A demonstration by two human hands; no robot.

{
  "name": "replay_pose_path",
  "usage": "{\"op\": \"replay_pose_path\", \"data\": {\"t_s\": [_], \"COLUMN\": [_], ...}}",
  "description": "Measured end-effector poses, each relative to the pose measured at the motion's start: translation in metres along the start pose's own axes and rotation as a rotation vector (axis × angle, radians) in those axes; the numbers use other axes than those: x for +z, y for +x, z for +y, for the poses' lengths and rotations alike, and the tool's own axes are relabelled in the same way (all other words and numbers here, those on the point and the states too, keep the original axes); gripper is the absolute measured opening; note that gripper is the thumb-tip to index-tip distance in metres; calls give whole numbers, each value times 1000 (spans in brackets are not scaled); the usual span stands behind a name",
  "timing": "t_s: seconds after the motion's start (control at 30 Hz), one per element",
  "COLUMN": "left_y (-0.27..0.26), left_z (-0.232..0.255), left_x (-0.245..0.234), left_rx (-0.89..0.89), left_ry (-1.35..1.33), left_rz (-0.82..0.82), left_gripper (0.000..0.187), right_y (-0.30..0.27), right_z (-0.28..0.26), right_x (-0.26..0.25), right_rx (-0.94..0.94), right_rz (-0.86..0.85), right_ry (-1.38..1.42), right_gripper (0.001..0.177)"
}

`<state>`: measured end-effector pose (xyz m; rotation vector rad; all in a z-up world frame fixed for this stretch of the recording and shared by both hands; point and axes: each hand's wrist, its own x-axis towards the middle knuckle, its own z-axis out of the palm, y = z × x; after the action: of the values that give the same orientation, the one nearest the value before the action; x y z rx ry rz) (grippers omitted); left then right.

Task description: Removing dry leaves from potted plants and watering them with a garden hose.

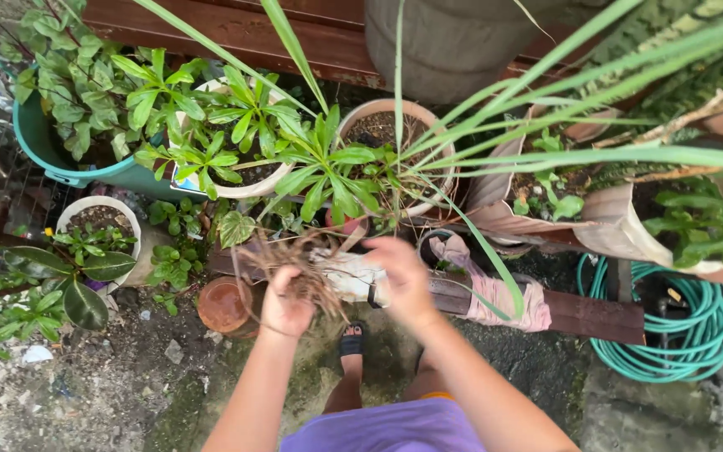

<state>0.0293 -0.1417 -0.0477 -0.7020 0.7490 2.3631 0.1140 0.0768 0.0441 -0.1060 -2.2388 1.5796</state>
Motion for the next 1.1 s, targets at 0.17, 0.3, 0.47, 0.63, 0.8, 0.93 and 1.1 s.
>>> {"op": "replay_pose_path", "data": {"t_s": [0.17, 0.3, 0.47, 0.63, 0.8, 0.93, 1.1], "left_y": [2, 8, 10, 19, 23, 26, 28], "left_z": [-45, -78, -96, -104, -102, -104, -107], "left_x": [27, 59, 101, 118, 129, 123, 113], "left_rx": [-21, -130, -80, -41, -45, -24, -38], "left_ry": [86, 96, 148, 103, 71, 91, 95], "left_rz": [-10, -59, -3, -58, -27, -35, -40], "left_gripper": [28, 31, 32, 35, 35, 31, 30], "right_y": [58, 147, 206, 223, 220, 205, 212], "right_z": [114, 168, 182, 253, 292, 289, 273], "right_x": [-78, -106, -85, -51, -35, -52, -63], "right_rx": [11, 108, 71, -343, 645, 559, -131], "right_rz": [337, 99, -390, -492, -279, -257, -10], "right_ry": [-246, -521, -469, -514, 476, 457, -397], "right_gripper": [31, 38, 57, 53, 26, 15, 18]}}
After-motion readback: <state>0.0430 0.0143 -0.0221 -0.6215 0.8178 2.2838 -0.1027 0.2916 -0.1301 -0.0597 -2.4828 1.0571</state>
